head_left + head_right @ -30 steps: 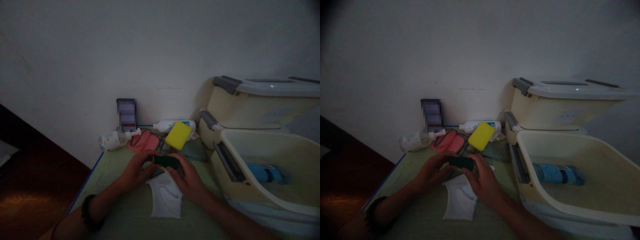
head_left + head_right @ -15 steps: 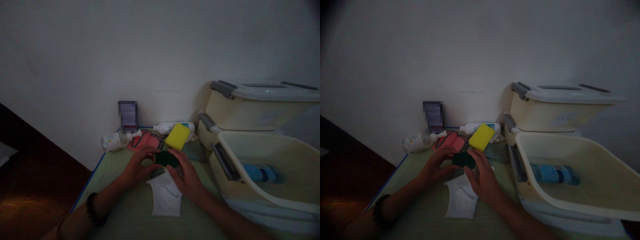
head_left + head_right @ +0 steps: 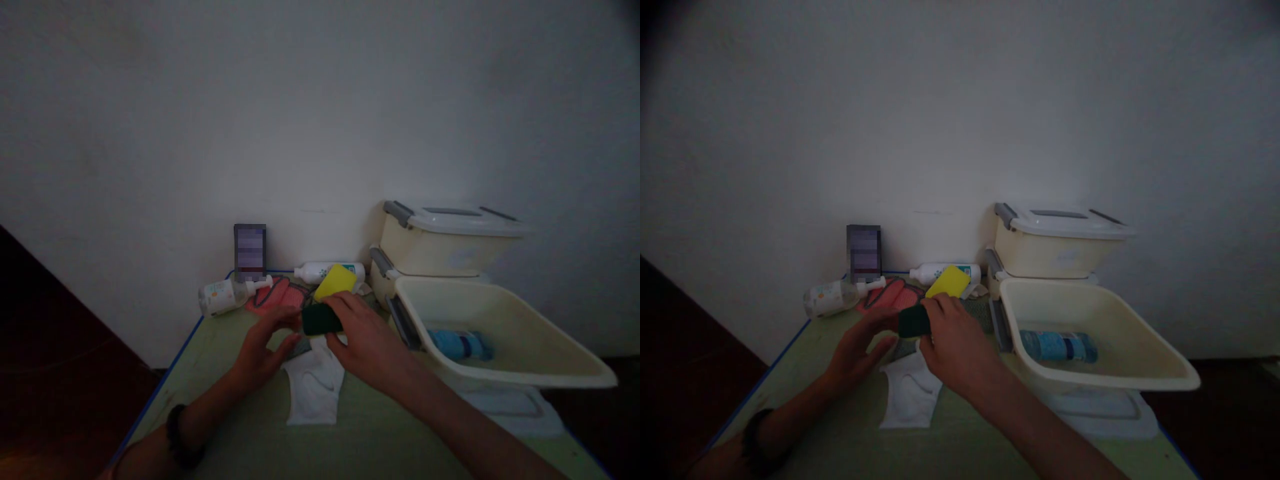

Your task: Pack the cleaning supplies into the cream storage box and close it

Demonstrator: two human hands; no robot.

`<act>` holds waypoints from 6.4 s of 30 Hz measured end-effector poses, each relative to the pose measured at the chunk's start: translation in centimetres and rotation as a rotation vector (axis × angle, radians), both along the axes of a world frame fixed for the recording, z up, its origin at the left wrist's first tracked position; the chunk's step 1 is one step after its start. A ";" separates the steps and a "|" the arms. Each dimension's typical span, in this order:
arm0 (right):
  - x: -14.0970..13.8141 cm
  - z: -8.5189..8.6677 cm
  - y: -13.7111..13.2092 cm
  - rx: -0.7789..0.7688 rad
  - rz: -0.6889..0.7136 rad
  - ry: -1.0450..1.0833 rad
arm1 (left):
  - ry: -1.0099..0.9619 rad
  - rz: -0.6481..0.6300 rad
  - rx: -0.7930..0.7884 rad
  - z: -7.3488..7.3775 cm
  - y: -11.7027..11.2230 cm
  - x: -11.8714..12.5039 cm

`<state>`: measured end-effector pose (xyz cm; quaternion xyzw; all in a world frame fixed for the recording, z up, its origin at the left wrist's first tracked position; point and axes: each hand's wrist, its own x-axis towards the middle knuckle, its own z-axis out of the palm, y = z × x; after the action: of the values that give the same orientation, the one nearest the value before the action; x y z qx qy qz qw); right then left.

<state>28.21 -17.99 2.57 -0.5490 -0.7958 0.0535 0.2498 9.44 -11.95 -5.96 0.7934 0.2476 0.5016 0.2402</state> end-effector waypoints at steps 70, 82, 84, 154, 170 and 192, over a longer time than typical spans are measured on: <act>11.9 5.3 -0.9 0.008 -0.310 -0.078 | 0.297 0.009 0.025 6.0 5.1 4.5; 1.1 4.2 2.2 0.179 0.001 0.146 | 0.164 -0.242 -0.492 10.7 4.1 -2.4; 0.8 3.8 2.5 0.187 0.043 0.141 | 0.113 -0.203 -0.483 11.0 4.3 -2.4; 2.8 6.1 -0.7 0.085 0.180 0.208 | 0.348 -0.198 -0.020 13.1 -0.6 0.0; 2.7 6.5 -1.2 -0.006 0.212 0.241 | 0.329 -0.228 -0.116 13.3 -0.7 0.0; 2.1 6.4 -0.8 -0.040 0.060 0.245 | 0.370 -0.075 -0.020 14.0 -1.0 0.1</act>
<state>30.33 -18.83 9.01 -0.5194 -0.7740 0.1435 0.3325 9.55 -12.92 8.09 0.8784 0.2626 0.3352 0.2169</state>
